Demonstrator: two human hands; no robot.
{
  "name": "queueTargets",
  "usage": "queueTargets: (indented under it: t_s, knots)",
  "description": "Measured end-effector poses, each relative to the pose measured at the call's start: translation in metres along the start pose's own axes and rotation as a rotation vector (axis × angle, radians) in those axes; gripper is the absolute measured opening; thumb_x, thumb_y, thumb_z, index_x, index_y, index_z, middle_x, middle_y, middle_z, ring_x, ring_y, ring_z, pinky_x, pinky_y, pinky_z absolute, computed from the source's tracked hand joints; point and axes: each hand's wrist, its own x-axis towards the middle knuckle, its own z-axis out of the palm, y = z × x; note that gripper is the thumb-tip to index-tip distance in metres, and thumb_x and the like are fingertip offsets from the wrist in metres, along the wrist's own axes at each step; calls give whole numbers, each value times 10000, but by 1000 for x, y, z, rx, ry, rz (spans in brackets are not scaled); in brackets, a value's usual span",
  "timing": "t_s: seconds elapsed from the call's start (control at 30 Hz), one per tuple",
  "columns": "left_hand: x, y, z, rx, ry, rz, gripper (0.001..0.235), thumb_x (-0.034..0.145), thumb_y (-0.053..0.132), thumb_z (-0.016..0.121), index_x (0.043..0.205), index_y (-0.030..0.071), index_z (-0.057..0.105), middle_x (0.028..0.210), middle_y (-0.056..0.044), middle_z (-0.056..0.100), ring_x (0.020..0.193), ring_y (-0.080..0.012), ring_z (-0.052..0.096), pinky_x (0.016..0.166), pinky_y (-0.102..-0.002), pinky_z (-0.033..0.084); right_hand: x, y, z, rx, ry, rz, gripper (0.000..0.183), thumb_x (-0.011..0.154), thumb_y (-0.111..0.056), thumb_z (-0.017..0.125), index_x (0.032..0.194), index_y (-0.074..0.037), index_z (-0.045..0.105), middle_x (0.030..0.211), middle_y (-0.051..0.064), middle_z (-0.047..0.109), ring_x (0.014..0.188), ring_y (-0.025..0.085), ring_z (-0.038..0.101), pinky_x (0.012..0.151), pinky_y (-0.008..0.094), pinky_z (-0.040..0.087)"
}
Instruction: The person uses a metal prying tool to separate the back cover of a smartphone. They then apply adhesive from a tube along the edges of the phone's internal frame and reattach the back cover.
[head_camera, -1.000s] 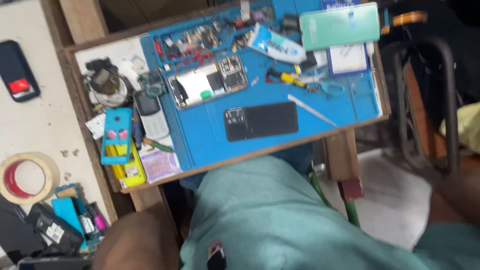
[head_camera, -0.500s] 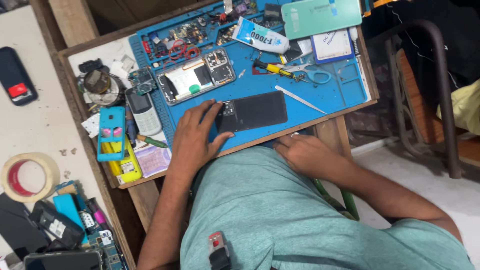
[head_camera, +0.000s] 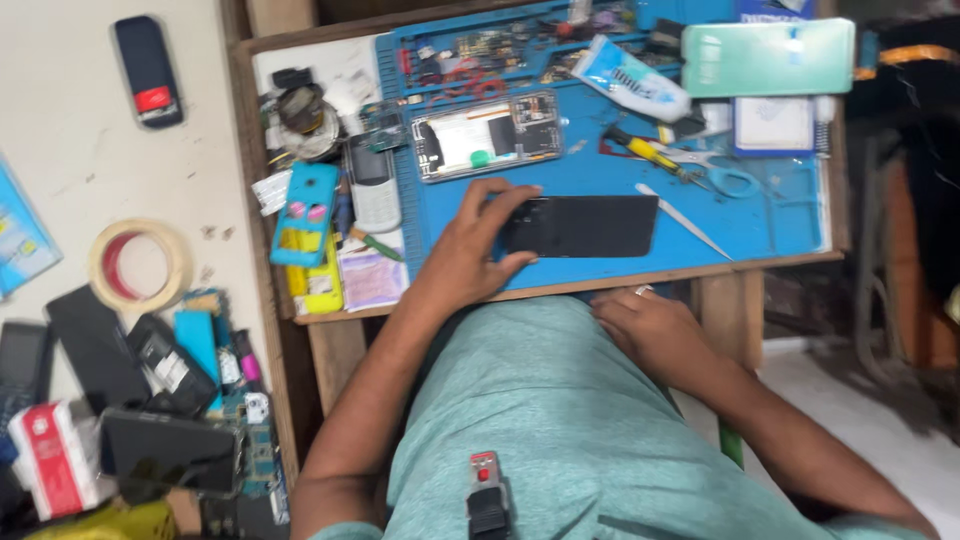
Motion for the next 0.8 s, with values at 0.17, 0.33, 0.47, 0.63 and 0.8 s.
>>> queueTargets:
  t_s: [0.17, 0.33, 0.47, 0.63, 0.8]
  knots:
    - [-8, -12, 1, -184, 65, -49, 690, 857, 57, 840, 1463, 167, 530, 1351, -111, 550, 1131, -242, 656, 944, -337, 600, 15, -19, -42, 123, 55, -29, 113, 818, -178, 772, 920, -153, 730, 1104, -42, 774, 961, 163, 737, 838, 327, 584]
    - [-8, -27, 5, -492, 149, -184, 625, 909, 15, 775, 1468, 153, 532, 1261, -71, 635, 1053, -129, 679, 912, -277, 633, 73, -30, -72, -466, 482, -309, 870, 574, -420, 814, 1315, -29, 581, 1283, 267, 594, 1141, 437, 618, 914, 498, 535]
    - [-6, -41, 14, -624, 247, -152, 483, 951, -2, 746, 1407, 83, 612, 1231, -102, 686, 1097, -150, 700, 930, -288, 637, 99, -35, -56, -321, 334, -223, 984, 627, -407, 894, 1459, -42, 516, 1229, 204, 633, 1049, 382, 644, 858, 472, 543]
    - [10, -48, 27, -967, 366, -91, 366, 1022, 34, 719, 1376, 21, 626, 1233, -117, 726, 1132, -149, 701, 970, -274, 600, 94, -41, -21, -120, 417, 23, 981, 704, -408, 926, 1524, -46, 526, 1105, 199, 622, 937, 365, 650, 798, 452, 541]
    - [10, -37, 27, -548, 469, -89, 342, 1022, 130, 708, 1350, 51, 648, 1217, -81, 752, 1127, -126, 705, 983, -272, 578, 91, -57, 6, -76, 500, -2, 1041, 700, -392, 968, 1533, -5, 477, 1164, 214, 634, 1014, 375, 663, 860, 449, 549]
